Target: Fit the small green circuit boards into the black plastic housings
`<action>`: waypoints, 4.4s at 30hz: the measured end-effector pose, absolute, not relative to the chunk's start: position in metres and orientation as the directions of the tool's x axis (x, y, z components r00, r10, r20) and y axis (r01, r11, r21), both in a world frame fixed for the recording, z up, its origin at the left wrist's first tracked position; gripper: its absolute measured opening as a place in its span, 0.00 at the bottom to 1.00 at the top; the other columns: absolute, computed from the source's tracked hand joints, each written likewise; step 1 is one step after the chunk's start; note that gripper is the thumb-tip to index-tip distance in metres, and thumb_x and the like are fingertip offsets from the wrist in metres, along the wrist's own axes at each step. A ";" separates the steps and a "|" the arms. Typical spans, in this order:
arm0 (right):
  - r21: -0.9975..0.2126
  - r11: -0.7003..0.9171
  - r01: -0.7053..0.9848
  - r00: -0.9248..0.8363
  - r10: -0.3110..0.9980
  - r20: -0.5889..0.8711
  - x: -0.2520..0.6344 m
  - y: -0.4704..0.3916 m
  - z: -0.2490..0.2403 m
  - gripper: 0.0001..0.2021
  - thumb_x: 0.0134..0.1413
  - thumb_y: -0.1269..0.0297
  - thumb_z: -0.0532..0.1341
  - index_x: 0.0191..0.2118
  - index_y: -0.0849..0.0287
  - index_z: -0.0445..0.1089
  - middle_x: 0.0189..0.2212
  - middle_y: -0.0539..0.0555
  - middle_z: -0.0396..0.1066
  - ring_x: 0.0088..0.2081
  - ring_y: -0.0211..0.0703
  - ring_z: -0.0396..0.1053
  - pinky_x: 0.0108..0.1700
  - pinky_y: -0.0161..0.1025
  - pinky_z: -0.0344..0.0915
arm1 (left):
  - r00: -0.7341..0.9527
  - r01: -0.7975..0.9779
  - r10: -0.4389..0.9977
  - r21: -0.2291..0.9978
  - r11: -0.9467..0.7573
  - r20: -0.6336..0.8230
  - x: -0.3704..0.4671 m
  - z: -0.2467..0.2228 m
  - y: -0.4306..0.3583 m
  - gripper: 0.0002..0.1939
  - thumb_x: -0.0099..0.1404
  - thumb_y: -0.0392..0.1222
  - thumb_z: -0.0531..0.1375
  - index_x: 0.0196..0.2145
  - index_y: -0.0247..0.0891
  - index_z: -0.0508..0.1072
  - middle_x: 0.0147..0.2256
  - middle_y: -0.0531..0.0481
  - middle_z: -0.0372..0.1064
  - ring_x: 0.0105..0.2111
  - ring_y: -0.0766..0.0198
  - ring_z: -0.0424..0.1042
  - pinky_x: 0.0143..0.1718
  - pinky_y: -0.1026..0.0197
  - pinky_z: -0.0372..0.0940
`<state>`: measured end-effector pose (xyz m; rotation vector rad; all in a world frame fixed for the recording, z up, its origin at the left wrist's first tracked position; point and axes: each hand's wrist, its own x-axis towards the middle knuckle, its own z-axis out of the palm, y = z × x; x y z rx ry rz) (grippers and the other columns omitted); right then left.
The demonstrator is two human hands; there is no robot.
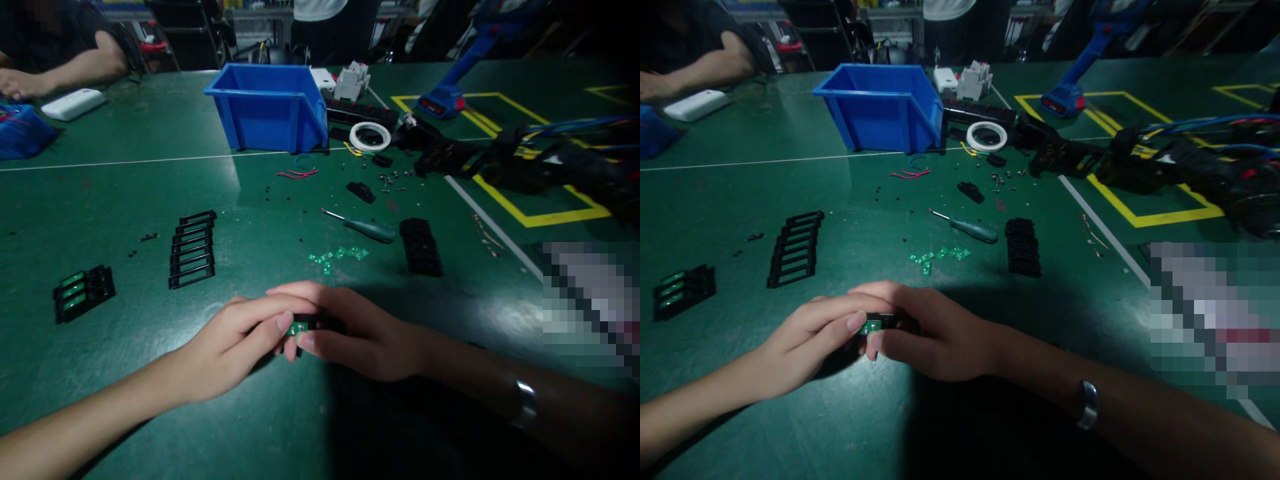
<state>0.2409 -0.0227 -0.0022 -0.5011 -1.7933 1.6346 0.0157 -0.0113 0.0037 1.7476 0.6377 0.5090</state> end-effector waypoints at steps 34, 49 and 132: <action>-0.971 0.239 -0.010 -0.709 0.683 0.175 0.244 -0.024 0.001 0.22 0.68 0.66 0.58 0.64 0.64 0.60 0.57 0.63 0.70 0.55 0.50 0.69 0.55 0.46 0.67 | 0.613 0.189 0.764 0.903 -0.387 0.200 0.022 0.009 -0.010 0.10 0.70 0.34 0.61 0.44 0.37 0.83 0.41 0.46 0.83 0.34 0.63 0.83 0.35 0.67 0.74; -0.969 0.245 -0.023 -0.717 0.672 0.187 0.245 -0.023 0.000 0.22 0.68 0.66 0.58 0.65 0.64 0.59 0.58 0.63 0.69 0.58 0.50 0.68 0.57 0.46 0.66 | 0.644 0.154 0.730 0.895 -0.418 0.230 0.017 0.005 -0.014 0.13 0.71 0.32 0.59 0.50 0.37 0.80 0.42 0.46 0.83 0.30 0.69 0.80 0.34 0.70 0.72; -0.974 0.222 0.038 -0.531 0.830 0.169 0.238 -0.028 -0.008 0.18 0.75 0.63 0.49 0.64 0.62 0.60 0.29 0.49 0.66 0.30 0.37 0.67 0.34 0.35 0.67 | 0.649 0.176 0.726 0.884 -0.434 0.227 0.025 0.008 -0.009 0.15 0.68 0.29 0.60 0.50 0.39 0.76 0.38 0.50 0.81 0.34 0.66 0.78 0.39 0.65 0.71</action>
